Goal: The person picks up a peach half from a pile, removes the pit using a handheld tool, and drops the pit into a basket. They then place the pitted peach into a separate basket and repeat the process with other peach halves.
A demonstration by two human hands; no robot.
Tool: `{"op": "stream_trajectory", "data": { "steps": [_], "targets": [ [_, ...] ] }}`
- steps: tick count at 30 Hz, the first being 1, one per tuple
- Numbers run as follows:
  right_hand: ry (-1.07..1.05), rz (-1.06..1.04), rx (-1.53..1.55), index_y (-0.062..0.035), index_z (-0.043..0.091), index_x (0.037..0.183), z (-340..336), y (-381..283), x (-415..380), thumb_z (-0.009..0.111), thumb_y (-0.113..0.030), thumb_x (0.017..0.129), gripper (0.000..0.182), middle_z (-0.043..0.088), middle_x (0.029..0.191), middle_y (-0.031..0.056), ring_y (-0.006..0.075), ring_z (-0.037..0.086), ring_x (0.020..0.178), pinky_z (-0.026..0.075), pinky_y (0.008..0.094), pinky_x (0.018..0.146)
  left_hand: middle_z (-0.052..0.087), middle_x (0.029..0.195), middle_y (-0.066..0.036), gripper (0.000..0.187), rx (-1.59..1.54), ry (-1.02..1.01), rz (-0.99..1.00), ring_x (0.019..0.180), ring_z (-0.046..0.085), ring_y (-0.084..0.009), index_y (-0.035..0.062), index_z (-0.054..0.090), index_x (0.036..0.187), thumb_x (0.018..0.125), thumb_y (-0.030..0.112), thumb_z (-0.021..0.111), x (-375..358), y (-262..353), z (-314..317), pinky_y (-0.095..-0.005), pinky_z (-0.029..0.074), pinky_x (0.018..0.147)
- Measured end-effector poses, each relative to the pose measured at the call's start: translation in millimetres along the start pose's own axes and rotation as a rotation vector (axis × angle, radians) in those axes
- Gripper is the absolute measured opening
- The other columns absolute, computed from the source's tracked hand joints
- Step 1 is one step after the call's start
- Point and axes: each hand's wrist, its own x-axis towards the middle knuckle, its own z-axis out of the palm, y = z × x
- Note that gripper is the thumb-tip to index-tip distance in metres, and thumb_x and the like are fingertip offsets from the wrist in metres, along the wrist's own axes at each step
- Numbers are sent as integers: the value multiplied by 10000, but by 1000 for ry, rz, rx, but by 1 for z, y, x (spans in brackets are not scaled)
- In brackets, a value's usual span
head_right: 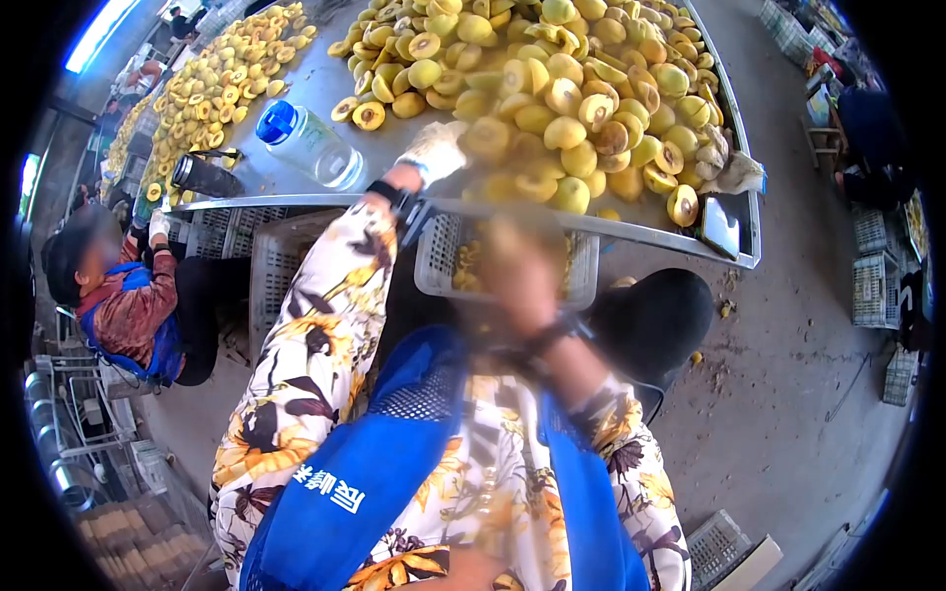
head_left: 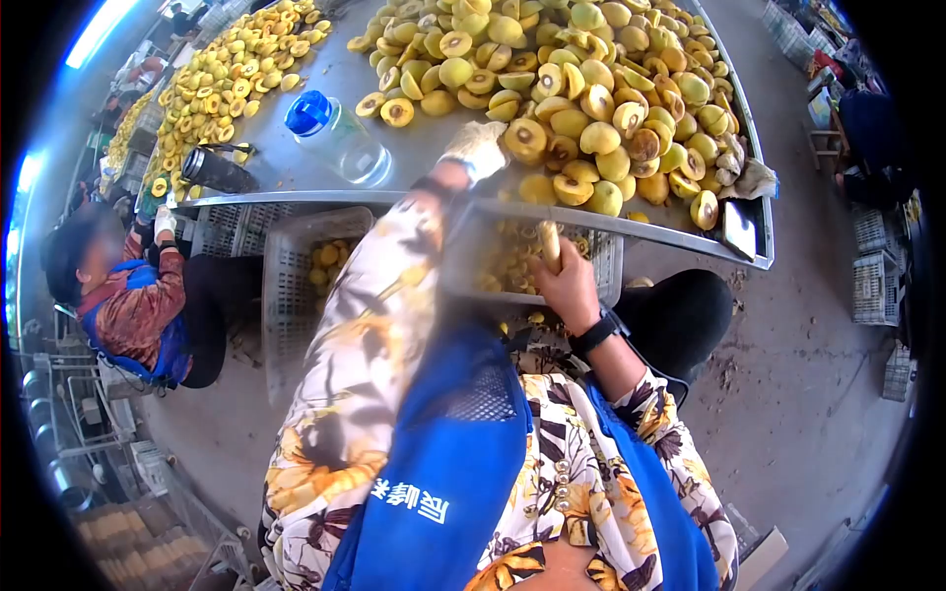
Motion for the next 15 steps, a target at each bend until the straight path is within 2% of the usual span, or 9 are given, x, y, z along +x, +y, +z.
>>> {"op": "stream_trajectory", "data": {
  "steps": [2, 5, 7, 8, 10, 11, 12, 13, 15],
  "targets": [
    [42, -151, -40, 10, 550, 990, -7, -7, 11, 593, -230, 803, 307, 603, 815, 170, 264, 605, 713, 482, 350, 635, 626, 882, -172, 384, -110, 84, 113, 876, 584, -339, 66, 581, 1042, 678, 178, 629, -38, 10, -15, -402, 474, 788],
    [19, 90, 366, 30, 507, 1082, -12, -20, 25, 607, -256, 803, 412, 611, 929, 174, 202, 603, 820, 481, 309, 708, 613, 929, -172, 433, -217, 388, 268, 883, 573, -345, 67, 561, 1095, 669, 99, 629, -93, 35, -14, -399, 472, 796],
    [-7, 40, 440, 25, 493, 1117, 1, -10, 37, 592, -232, 814, 410, 616, 847, 128, 155, 591, 730, 482, 288, 658, 587, 1010, -186, 480, -269, 455, 335, 911, 561, -358, 63, 532, 1142, 668, 31, 605, -113, 47, -5, -406, 465, 818],
    [-60, 54, 499, 25, 504, 1106, 4, -7, 38, 588, -229, 816, 394, 616, 837, 113, 152, 588, 722, 481, 281, 652, 590, 990, -160, 475, -165, 541, 384, 894, 582, -304, 68, 514, 1166, 701, 23, 605, -121, 53, -1, -373, 478, 803],
    [-91, 50, 647, 18, 544, 1053, 6, -5, 37, 579, -221, 822, 335, 609, 800, 72, 122, 576, 689, 475, 258, 621, 599, 963, -164, 442, -466, 341, 127, 873, 587, -301, 56, 533, 1161, 732, 108, 625, -132, 54, -1, -375, 472, 809],
    [-141, 58, 767, -20, 513, 973, -3, -19, 34, 558, -162, 878, 176, 504, 681, -25, 46, 442, 539, 364, 189, 469, 603, 950, -167, 433, -611, 239, 0, 863, 590, -300, 50, 542, 1159, 747, 151, 635, -137, 59, -8, -376, 470, 812],
    [-260, 151, 904, -25, 512, 961, -13, -26, 33, 551, -162, 883, 162, 497, 659, -21, 48, 432, 505, 346, 194, 438, 617, 863, -101, 378, -914, 240, -230, 747, 601, -200, 67, 564, 1134, 813, 257, 623, -146, 70, -16, -309, 501, 673],
    [-381, 248, 1040, -30, 511, 948, -20, -27, 31, 544, -162, 887, 150, 490, 636, -18, 49, 421, 471, 329, 200, 408, 611, 824, -82, 368, -1240, 119, -367, 706, 588, -173, 66, 573, 1109, 823, 295, 612, -148, 71, -13, -286, 491, 629],
    [-379, 171, 842, -30, 508, 942, -14, -18, 34, 558, -192, 879, 181, 479, 591, -17, 49, 398, 418, 298, 205, 361, 598, 747, -43, 373, -1882, -141, -646, 624, 564, -119, 65, 591, 1059, 845, 371, 590, -150, 73, -7, -240, 470, 540]
  ]
}}
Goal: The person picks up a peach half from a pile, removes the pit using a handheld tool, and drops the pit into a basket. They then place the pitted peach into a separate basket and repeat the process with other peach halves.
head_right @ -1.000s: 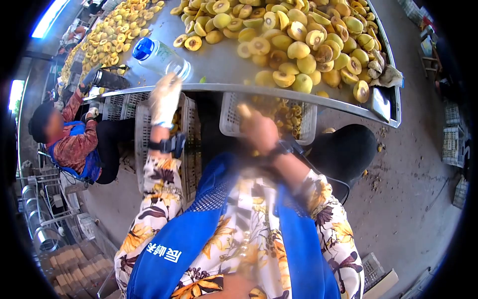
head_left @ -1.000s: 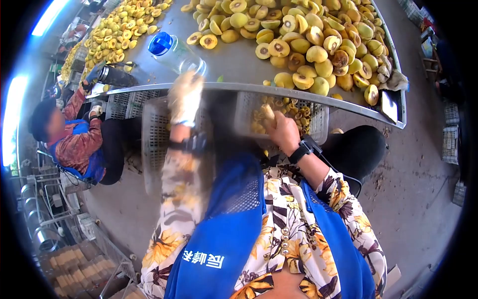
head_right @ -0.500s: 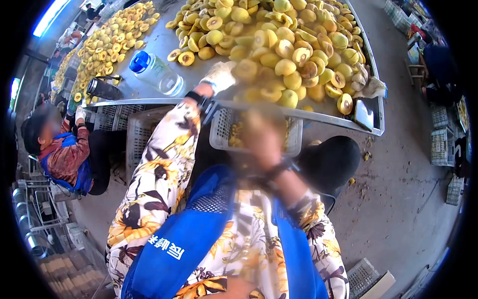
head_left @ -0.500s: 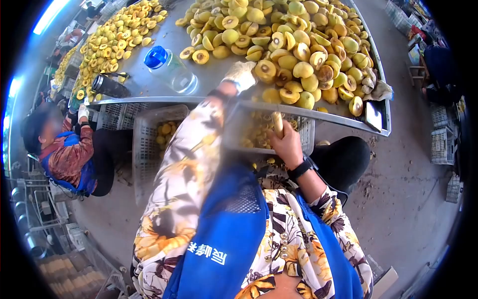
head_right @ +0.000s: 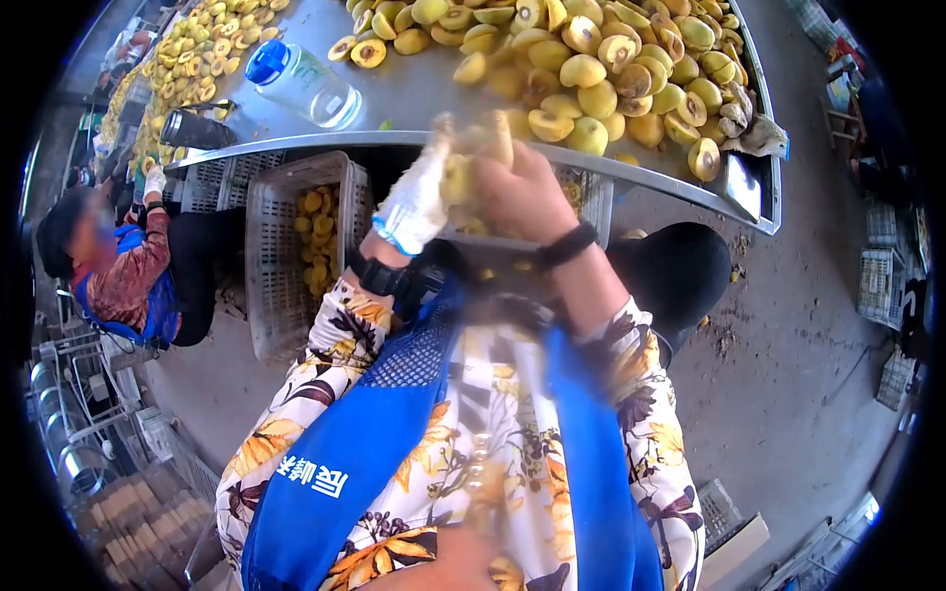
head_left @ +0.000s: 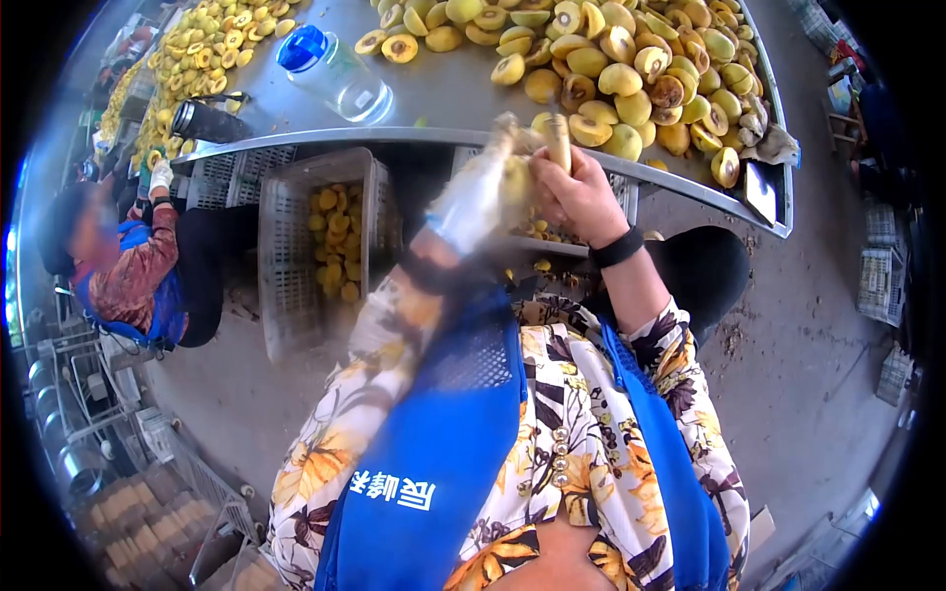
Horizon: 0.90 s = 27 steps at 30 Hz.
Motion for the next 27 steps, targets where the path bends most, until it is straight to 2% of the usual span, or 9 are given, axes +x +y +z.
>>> {"op": "stream_trajectory", "data": {
  "steps": [2, 5, 11, 14, 15, 19, 22, 24, 27],
  "targets": [
    [56, -43, -303, -25, 502, 938, -1, 3, 5, 571, -209, 872, 207, 482, 590, -21, 46, 403, 423, 309, 203, 361, 574, 683, -27, 404, 349, 33, 447, 552, 528, -108, 72, 610, 933, 869, 461, 520, 8, -17, -4, -228, 423, 476],
    [145, -52, -370, 6, 552, 1001, -3, 5, 1, 609, -258, 794, 340, 569, 655, 56, 104, 522, 530, 419, 252, 482, 584, 737, -39, 357, -48, 180, 162, 583, 534, -115, 62, 618, 879, 892, 401, 510, 30, -25, -14, -251, 427, 490],
    [207, -442, -901, 2, 517, 1087, -2, 26, -6, 625, -241, 824, 374, 602, 712, 74, 131, 582, 610, 453, 237, 546, 616, 873, -59, 417, 555, 74, 808, 704, 580, -137, 49, 596, 967, 923, 427, 424, 41, -42, -31, -269, 473, 585],
    [172, -5, -63, -31, 536, 1033, -1, 8, -10, 592, -219, 842, 274, 602, 708, 77, 109, 550, 548, 432, 256, 479, 622, 949, -67, 462, 8, 66, 205, 791, 584, -135, 39, 570, 1062, 935, 441, 380, 5, -12, -1, -261, 483, 680],
    [280, 51, 105, -47, 538, 961, -3, 12, -5, 563, -186, 857, 175, 586, 682, 64, 76, 477, 455, 381, 236, 397, 610, 1016, -71, 495, -17, -16, 216, 845, 577, -123, 43, 514, 1187, 924, 448, 407, 4, -15, -6, -229, 471, 727],
    [322, 144, 446, -53, 533, 909, 7, 13, -5, 555, -164, 864, 122, 567, 681, 50, 66, 426, 431, 337, 197, 377, 565, 1129, -53, 493, 258, 69, 420, 927, 545, -93, 62, 433, 1292, 934, 401, 420, 9, -45, -5, -218, 452, 730],
    [394, 24, 194, -28, 533, 903, 31, 42, -5, 564, -178, 865, 157, 527, 646, 8, 50, 422, 423, 319, 211, 354, 597, 1039, -65, 443, 816, 173, 1000, 834, 570, -122, 48, 509, 1207, 929, 384, 435, 31, -49, -18, -255, 463, 738],
    [335, 66, -312, 48, 577, 925, 27, 51, -11, 578, -314, 813, 378, 632, 741, 149, 222, 617, 676, 479, 325, 610, 620, 935, -78, 424, -226, 36, 310, 771, 592, -162, 56, 567, 1082, 916, 424, 435, 33, -37, -13, -283, 488, 705],
    [332, -113, -745, 13, 517, 919, 29, 39, -22, 589, -279, 831, 313, 602, 695, 173, 293, 595, 627, 471, 360, 593, 620, 872, -71, 477, -281, 152, 308, 751, 590, -173, 64, 586, 947, 897, 506, 413, 16, -19, -4, -300, 494, 684]
  ]
}}
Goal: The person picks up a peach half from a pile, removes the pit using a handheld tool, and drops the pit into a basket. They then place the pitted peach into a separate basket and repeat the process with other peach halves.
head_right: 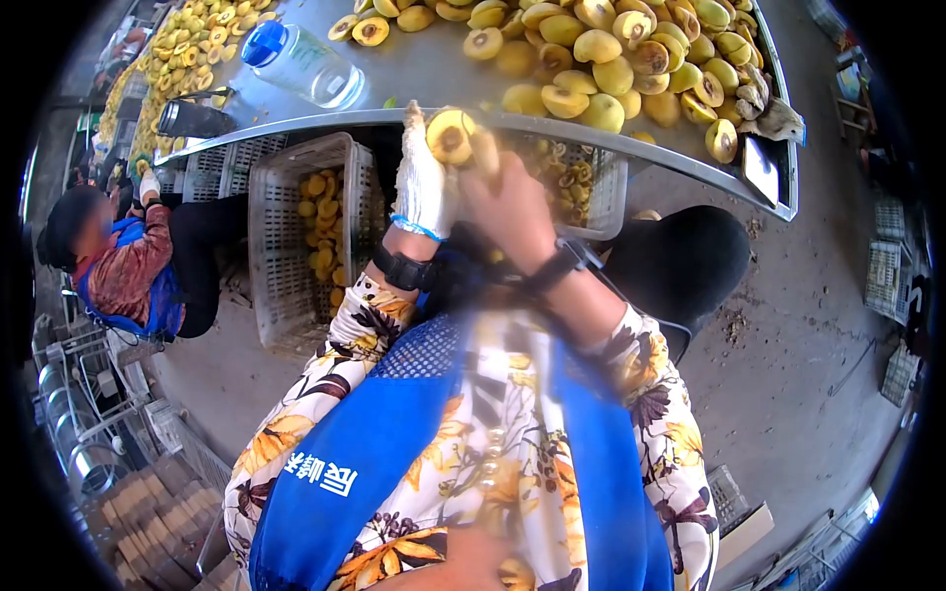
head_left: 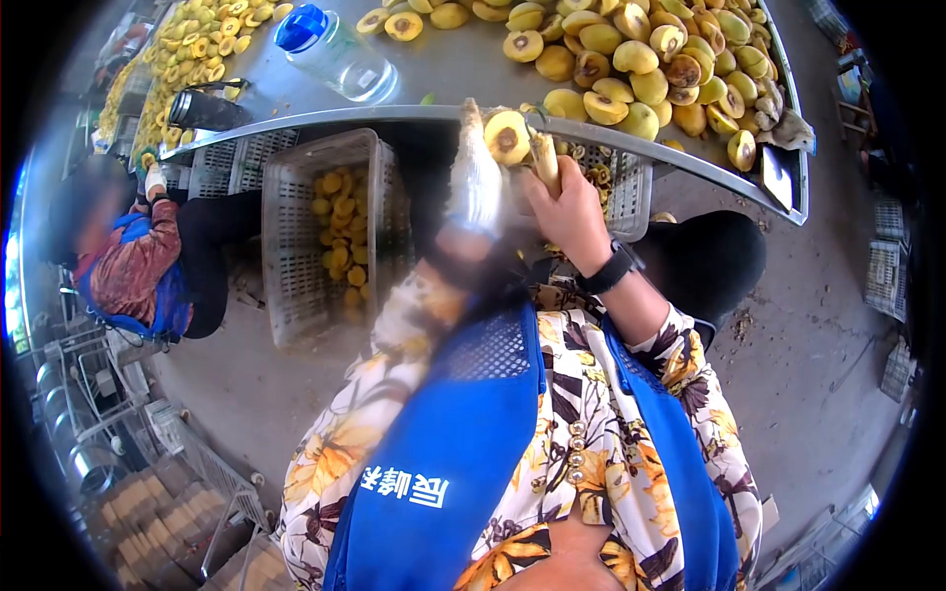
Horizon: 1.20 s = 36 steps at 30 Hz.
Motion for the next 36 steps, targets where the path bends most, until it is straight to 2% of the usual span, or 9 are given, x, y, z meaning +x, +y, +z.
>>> {"op": "stream_trajectory", "data": {
  "steps": [2, 7, 13, 16, 19, 24, 29, 33, 36],
  "targets": [
    [-64, -46, -50, 21, 503, 918, -8, -6, -5, 593, -300, 818, 348, 596, 735, 246, 393, 600, 701, 471, 420, 644, 619, 894, -66, 516, 73, 23, -18, 804, 577, -147, 56, 595, 941, 908, 522, 374, -3, 3, -4, -265, 472, 737],
    [-171, 12, -93, 27, 478, 932, -8, -10, -10, 566, -242, 825, 303, 575, 770, 288, 447, 560, 766, 452, 465, 653, 614, 905, -65, 505, 250, 43, 24, 789, 575, -137, 64, 596, 956, 918, 510, 362, 2, 0, -8, -265, 479, 709],
    [-221, 4, -86, 53, 459, 924, -9, -14, -12, 542, -177, 817, 267, 567, 753, 301, 462, 552, 763, 449, 468, 662, 583, 969, -103, 368, 457, -97, 476, 802, 562, -144, 9, 529, 1074, 920, 335, 459, 9, -18, -22, -248, 480, 693],
    [-304, -41, -82, 56, 456, 927, -11, -16, -15, 533, -168, 814, 262, 571, 732, 290, 444, 562, 726, 455, 448, 637, 613, 942, -78, 442, 1104, -29, 873, 789, 573, -154, -32, 549, 1060, 961, 344, 340, 11, -17, -29, -288, 480, 709],
    [-420, -39, -24, 39, 461, 929, -10, -5, -11, 539, -192, 827, 264, 579, 673, 206, 323, 579, 565, 454, 373, 515, 630, 891, -80, 430, 813, -17, 329, 738, 578, -148, -17, 579, 1046, 941, 356, 395, 1, 2, -17, -281, 477, 697],
    [-681, 380, 455, -22, 478, 928, -16, -15, -13, 530, -204, 866, 199, 493, 604, 16, 59, 420, 385, 336, 215, 342, 632, 796, -57, 434, 647, -177, 39, 670, 568, -110, 26, 627, 989, 888, 424, 487, -3, 25, -13, -222, 453, 596],
    [-772, 560, 715, -43, 460, 900, -8, -14, -16, 515, -155, 849, 135, 451, 591, 8, 82, 383, 383, 324, 236, 331, 624, 770, -32, 408, 473, 16, 40, 629, 555, -100, 41, 620, 1012, 892, 409, 491, -13, 18, -8, -204, 425, 518],
    [-830, 688, 900, -84, 437, 904, -12, -8, -18, 500, -120, 868, 82, 390, 552, -14, 60, 321, 362, 291, 220, 337, 596, 674, -87, 338, 218, -91, -132, 508, 538, -166, 42, 598, 843, 846, 380, 592, 0, 4, -16, -280, 433, 443],
    [-845, 715, 967, -92, 433, 875, -17, -10, -20, 482, -100, 877, 50, 399, 552, -17, 47, 311, 353, 272, 214, 326, 612, 697, -88, 307, 381, -179, -42, 526, 553, -165, 36, 606, 903, 872, 339, 566, 6, -2, -24, -273, 439, 447]
  ]
}}
